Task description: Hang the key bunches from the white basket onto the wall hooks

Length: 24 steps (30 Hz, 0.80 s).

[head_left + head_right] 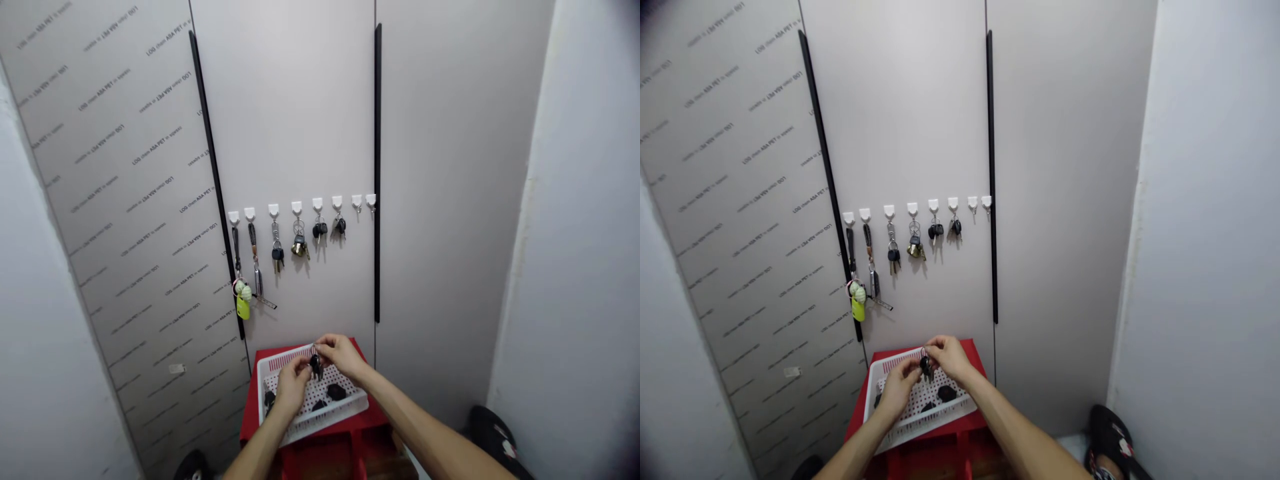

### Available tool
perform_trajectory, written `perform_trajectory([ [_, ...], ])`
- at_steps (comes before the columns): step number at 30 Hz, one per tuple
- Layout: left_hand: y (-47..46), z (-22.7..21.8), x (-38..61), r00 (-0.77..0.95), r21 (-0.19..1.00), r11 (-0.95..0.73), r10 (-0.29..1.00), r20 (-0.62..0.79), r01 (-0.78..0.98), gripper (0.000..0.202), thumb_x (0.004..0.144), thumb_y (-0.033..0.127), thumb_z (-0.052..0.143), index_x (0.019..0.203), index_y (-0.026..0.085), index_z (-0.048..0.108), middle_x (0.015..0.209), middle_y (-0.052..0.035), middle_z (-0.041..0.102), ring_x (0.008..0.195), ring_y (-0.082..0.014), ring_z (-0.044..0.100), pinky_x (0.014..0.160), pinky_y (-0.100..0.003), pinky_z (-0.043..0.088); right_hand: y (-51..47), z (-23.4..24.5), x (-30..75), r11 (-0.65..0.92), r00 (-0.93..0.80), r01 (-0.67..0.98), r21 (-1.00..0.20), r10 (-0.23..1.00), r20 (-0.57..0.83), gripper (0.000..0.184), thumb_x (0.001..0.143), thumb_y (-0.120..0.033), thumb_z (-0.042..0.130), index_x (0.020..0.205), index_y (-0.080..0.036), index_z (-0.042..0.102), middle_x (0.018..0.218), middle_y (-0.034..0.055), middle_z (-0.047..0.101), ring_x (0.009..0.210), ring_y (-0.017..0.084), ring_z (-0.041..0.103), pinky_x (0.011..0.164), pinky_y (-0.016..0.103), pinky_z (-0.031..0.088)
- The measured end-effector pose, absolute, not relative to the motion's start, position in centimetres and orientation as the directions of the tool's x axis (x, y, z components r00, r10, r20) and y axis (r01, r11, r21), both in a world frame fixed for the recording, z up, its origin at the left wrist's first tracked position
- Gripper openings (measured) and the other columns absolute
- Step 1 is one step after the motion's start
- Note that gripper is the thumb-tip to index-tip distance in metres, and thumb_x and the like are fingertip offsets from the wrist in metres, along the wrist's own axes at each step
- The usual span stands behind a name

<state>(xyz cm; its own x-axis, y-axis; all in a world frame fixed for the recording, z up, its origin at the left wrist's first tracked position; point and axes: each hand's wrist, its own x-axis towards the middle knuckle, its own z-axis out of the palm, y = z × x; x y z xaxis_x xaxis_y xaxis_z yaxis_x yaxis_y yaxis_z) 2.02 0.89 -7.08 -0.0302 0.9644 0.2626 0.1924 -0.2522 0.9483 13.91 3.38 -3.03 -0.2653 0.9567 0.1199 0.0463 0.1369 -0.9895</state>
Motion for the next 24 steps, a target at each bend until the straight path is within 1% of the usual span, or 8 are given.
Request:
perform_trajectory([
  [3,1.3,-6.2,2.2,-0.001,0.943,-0.277,0.959,0.282,0.186,0.017,0.059,0.016,0.043,0.072,0.012,0.054,0.066,-0.0028,0.056,0.063,-0.0119,0.049,0.06,-0.023,0.037,3.6,-2.4,14.1,0.132,-0.245,0.009,-0.991,0.961,0.126,0.012,0.055,-0.023,0.049,0.058,-0.012,0.048,0.042,-0.0058,0.046,0.037,0.005,0.042,0.041,0.019,0.036],
  [6,1.8,-5.0,2.3,-0.017,0.934,-0.283,0.956,0.293,0.218,0.016,0.059,0.016,0.044,0.071,0.012,0.054,0.065,-0.0028,0.057,0.064,-0.012,0.049,0.06,-0.022,0.037,4.0,-1.5,14.3,0.124,-0.235,-0.019,-0.992,0.964,0.124,0.013,0.055,-0.024,0.05,0.06,-0.012,0.047,0.043,-0.0056,0.047,0.038,0.005,0.044,0.042,0.019,0.037],
  [9,2.3,-3.8,2.5,-0.025,0.924,-0.282,0.954,0.299,0.258,0.015,0.059,0.016,0.044,0.07,0.012,0.054,0.064,-0.0023,0.056,0.06,-0.0112,0.049,0.058,-0.021,0.037,4.3,-0.5,14.4,0.137,-0.238,-0.035,-0.99,0.961,0.141,0.013,0.055,-0.024,0.05,0.06,-0.012,0.047,0.04,-0.0061,0.046,0.037,0.005,0.043,0.041,0.019,0.036],
  [15,2.5,-2.3,2.7,0.008,0.921,-0.305,0.95,0.313,0.241,0.015,0.059,0.016,0.043,0.069,0.011,0.053,0.061,-0.0017,0.055,0.056,-0.0104,0.047,0.055,-0.021,0.036,4.3,0.7,14.1,0.145,-0.244,-0.091,-0.985,0.956,0.163,0.013,0.055,-0.025,0.051,0.059,-0.013,0.046,0.039,-0.0068,0.045,0.036,0.004,0.043,0.039,0.018,0.036],
  [24,2.6,-1.1,2.4,0.028,0.9,-0.339,0.938,0.345,0.274,0.014,0.06,0.016,0.042,0.068,0.011,0.052,0.061,-0.0022,0.054,0.058,-0.0109,0.047,0.057,-0.022,0.036,4.4,2.0,14.0,0.161,-0.238,-0.081,-0.984,0.955,0.176,0.011,0.055,-0.022,0.05,0.058,-0.013,0.046,0.037,-0.007,0.045,0.035,0.004,0.043,0.04,0.018,0.036],
])
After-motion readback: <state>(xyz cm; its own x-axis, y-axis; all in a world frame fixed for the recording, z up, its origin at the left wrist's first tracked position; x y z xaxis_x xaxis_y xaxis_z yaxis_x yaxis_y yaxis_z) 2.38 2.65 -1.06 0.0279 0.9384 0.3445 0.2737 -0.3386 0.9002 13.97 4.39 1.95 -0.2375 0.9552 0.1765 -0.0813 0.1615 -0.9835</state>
